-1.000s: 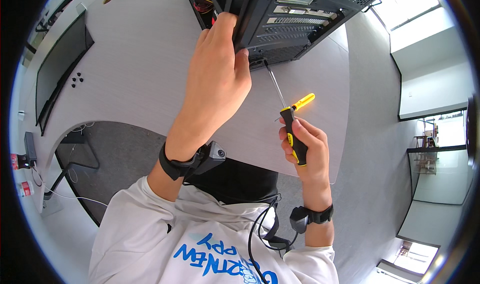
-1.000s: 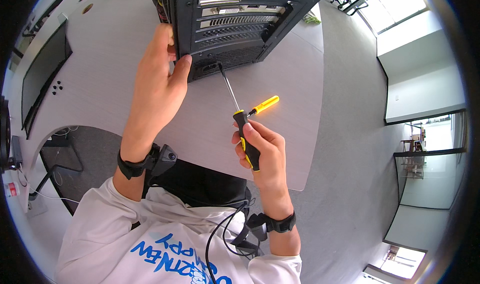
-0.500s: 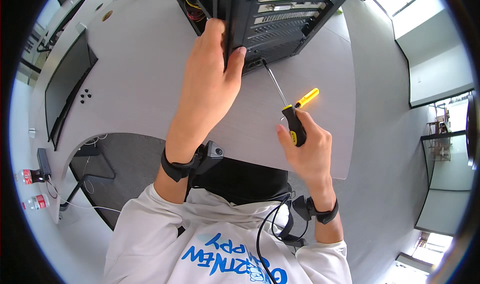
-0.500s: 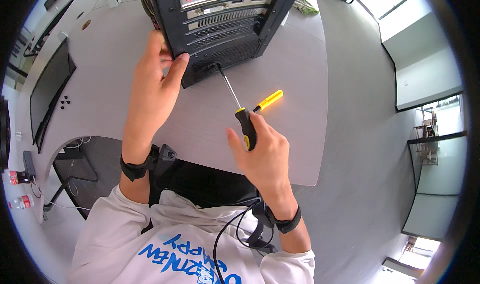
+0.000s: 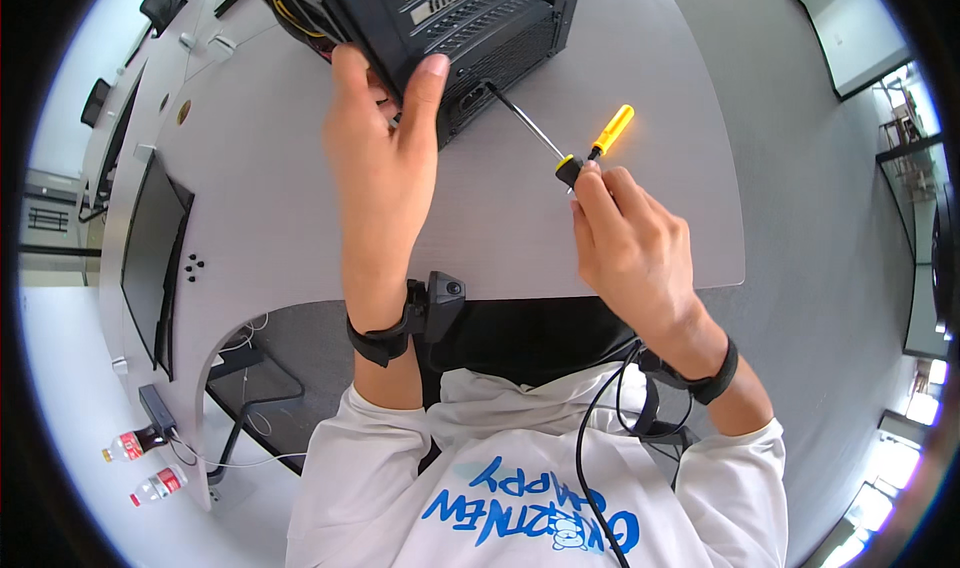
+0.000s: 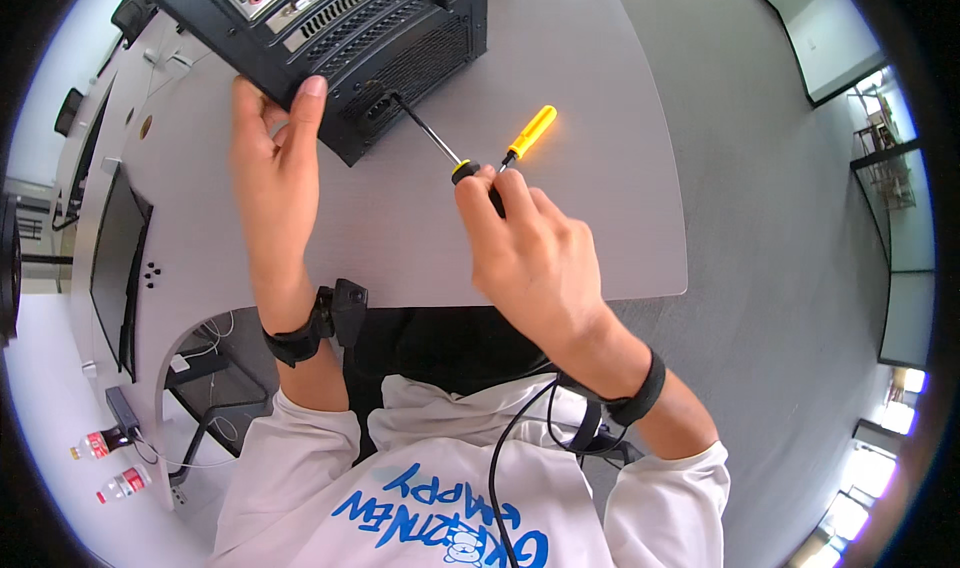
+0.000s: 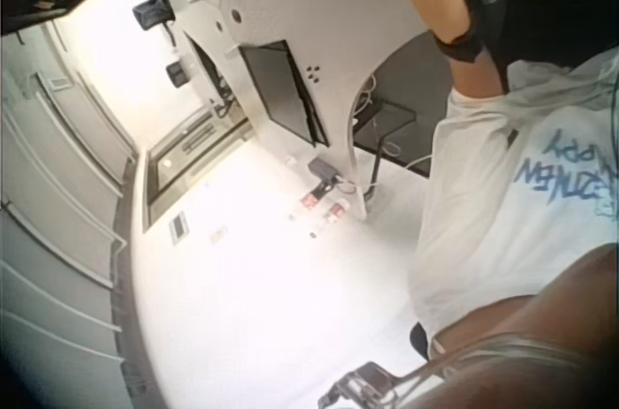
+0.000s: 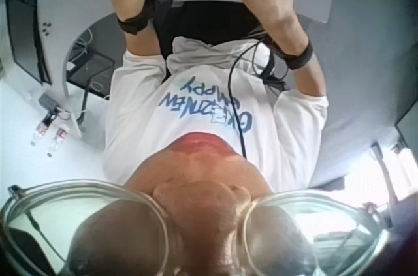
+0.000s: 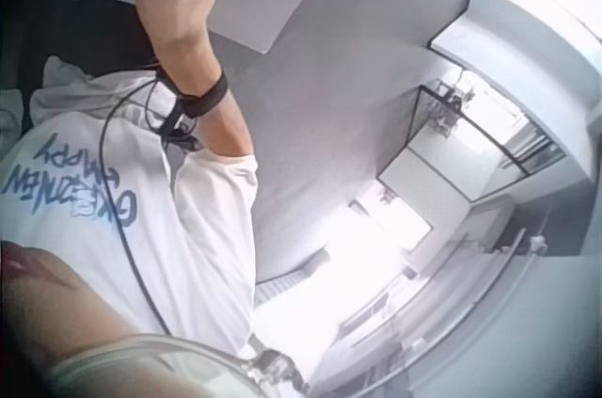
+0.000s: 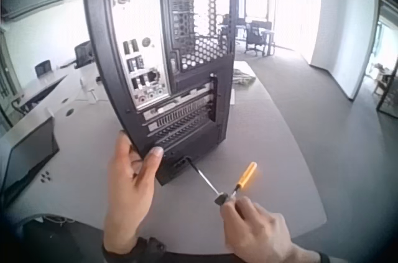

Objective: The person unscrews screws from the back of a computer case using two different screwdrivers and then removes the side panel by hand.

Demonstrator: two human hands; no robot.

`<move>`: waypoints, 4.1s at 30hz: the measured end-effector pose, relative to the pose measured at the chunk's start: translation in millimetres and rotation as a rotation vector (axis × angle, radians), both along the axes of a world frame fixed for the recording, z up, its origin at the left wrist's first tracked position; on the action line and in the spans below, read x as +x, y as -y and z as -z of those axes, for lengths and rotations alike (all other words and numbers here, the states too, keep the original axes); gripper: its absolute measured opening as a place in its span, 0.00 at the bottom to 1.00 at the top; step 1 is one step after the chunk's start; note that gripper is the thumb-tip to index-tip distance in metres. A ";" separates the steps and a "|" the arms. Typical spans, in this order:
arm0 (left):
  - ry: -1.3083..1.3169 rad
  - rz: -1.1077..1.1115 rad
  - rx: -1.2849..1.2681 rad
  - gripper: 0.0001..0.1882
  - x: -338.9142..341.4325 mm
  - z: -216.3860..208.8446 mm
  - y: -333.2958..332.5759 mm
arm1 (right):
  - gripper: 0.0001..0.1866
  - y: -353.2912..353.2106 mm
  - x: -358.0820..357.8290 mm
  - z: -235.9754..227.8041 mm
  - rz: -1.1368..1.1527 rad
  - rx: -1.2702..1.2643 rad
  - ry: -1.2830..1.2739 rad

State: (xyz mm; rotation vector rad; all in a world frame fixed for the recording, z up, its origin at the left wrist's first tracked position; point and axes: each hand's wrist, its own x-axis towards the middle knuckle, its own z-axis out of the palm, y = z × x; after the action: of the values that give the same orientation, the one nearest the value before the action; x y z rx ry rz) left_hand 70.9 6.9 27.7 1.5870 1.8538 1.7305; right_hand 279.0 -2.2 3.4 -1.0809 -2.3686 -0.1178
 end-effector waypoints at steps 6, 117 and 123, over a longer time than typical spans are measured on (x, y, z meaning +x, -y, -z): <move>-0.248 -0.139 0.009 0.13 0.6 1.0 -0.7 | 0.10 -13.4 10.5 -3.3 -0.079 -0.182 -0.215; -0.129 -0.139 -0.087 0.16 11.9 -2.7 -0.6 | 0.19 -20.0 25.0 9.1 -0.097 -0.037 -0.081; -0.156 -0.165 -0.081 0.16 12.3 -3.2 -0.5 | 0.16 -30.0 27.8 4.9 -0.156 -0.337 -0.319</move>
State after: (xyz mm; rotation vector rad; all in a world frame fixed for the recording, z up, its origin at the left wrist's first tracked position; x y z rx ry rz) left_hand 83.2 7.4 30.9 1.6212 2.1556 1.6100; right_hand 306.8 27.8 -1.6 -0.9713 -2.2127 0.4904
